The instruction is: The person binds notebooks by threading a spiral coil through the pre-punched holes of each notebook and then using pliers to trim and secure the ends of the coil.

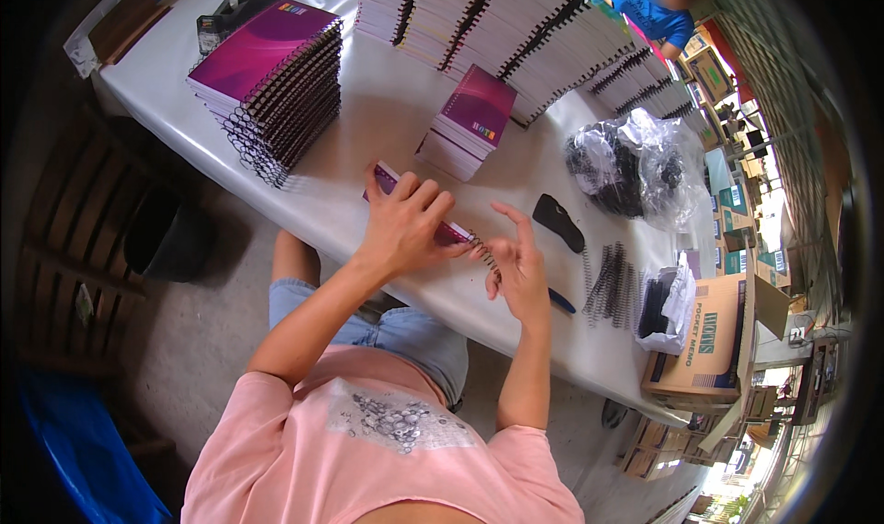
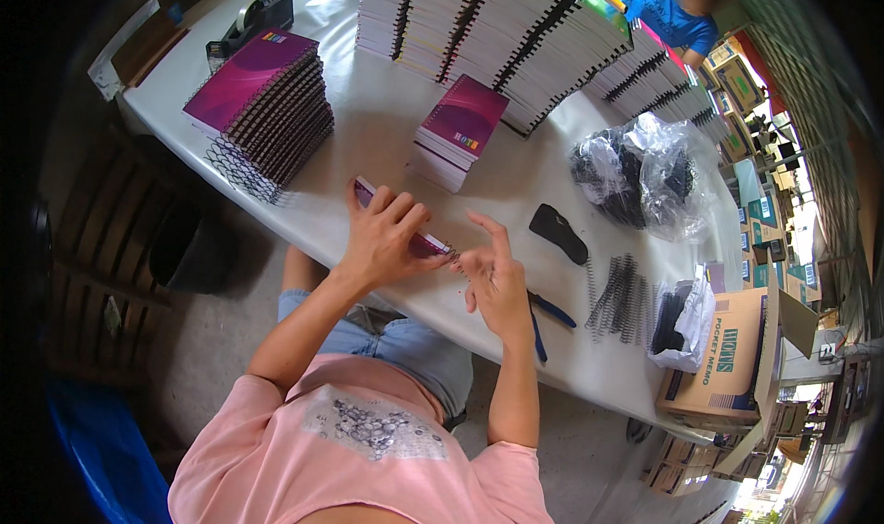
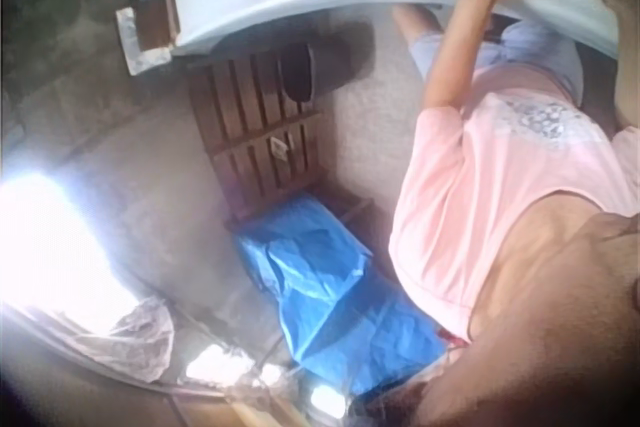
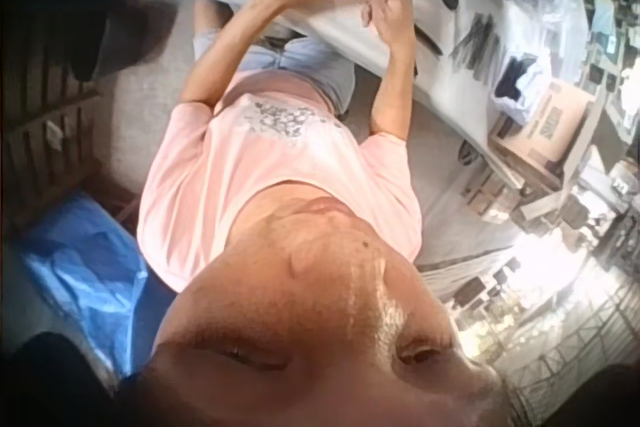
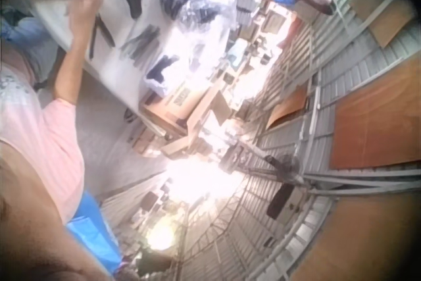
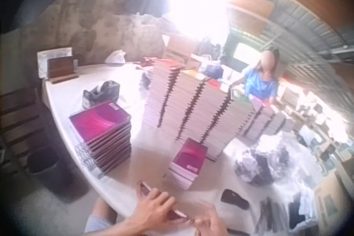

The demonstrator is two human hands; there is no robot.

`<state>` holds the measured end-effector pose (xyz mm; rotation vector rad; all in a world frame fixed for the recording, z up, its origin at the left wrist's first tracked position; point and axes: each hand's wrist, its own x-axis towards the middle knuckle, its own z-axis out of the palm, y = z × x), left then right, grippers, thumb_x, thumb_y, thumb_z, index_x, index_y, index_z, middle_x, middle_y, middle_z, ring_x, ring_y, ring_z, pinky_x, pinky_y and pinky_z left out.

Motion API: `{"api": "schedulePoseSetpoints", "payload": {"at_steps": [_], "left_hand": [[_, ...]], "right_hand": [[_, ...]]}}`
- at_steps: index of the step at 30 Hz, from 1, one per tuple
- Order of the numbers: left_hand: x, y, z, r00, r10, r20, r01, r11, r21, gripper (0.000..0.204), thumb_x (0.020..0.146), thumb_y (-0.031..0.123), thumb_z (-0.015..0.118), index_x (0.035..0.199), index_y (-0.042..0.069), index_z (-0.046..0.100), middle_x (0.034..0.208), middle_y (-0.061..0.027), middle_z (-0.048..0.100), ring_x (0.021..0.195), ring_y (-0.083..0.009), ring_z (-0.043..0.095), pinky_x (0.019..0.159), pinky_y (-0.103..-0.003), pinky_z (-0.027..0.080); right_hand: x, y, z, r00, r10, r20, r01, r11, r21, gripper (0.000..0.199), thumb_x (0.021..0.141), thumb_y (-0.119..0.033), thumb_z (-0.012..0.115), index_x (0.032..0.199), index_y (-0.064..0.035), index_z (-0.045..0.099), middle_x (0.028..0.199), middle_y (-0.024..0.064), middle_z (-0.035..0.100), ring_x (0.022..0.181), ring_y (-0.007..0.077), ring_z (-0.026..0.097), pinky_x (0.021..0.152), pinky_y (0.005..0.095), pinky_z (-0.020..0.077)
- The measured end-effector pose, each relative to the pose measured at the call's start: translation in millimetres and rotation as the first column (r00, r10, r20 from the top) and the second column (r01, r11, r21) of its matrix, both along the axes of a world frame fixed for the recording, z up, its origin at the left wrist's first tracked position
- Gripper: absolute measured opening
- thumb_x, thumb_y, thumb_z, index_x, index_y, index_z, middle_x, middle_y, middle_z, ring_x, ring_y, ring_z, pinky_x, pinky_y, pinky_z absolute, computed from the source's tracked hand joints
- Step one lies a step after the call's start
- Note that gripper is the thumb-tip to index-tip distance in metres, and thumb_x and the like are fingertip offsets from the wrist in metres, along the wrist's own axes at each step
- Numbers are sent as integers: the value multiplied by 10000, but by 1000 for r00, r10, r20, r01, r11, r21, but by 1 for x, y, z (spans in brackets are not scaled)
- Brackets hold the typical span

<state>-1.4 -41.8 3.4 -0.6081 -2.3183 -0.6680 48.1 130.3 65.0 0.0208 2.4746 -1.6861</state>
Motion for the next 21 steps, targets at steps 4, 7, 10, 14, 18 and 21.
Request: {"api": "schedulePoseSetpoints", "payload": {"at_steps": [4,7,10,14,18,21], "left_hand": [[2,-4,0,999,24,32,-22,997,-77,586,540,643,679,839,154,556,872,15,484,871,-186,484,850,-617,266],[1,-6,0,999,5,44,-1,996,-84,594,562,669,651,847,157,553,870,2,472,876,-192,481,839,-585,284],[-1,-17,0,998,-66,21,67,998,-19,576,587,660,654,832,149,553,862,-16,464,877,-211,477,848,-557,300],[-3,-21,2,987,-157,42,154,986,61,554,599,628,677,806,130,552,873,-36,464,894,-244,465,848,-536,318],[-2,-21,6,975,-193,112,183,978,97,555,553,589,745,752,109,548,904,-48,483,907,-281,447,823,-484,337],[-4,-22,4,965,-216,148,199,973,119,533,578,571,738,767,107,556,926,-55,483,930,-289,442,831,-517,335]], "right_hand": [[-5,10,-10,867,261,-424,-113,932,344,259,925,-193,539,1102,-17,608,720,90,624,616,121,578,572,253,463],[-9,17,-9,969,224,-101,-216,972,92,227,917,-198,539,1061,-45,626,845,111,639,739,148,611,661,272,483],[-29,46,-8,955,234,-184,-139,897,419,266,871,-140,538,1131,-124,590,1136,96,576,965,239,580,818,361,459],[-52,112,-33,942,44,-333,268,500,824,376,794,-59,540,1159,-148,544,1225,100,532,1096,334,518,900,412,419],[-59,116,-34,958,-65,-281,219,798,562,304,741,-6,561,1032,-94,576,1162,139,587,1089,313,555,916,420,420],[-45,86,-38,960,-75,-270,-26,935,-354,312,724,46,564,1021,-37,611,1138,175,612,1097,303,567,962,411,406]]}}
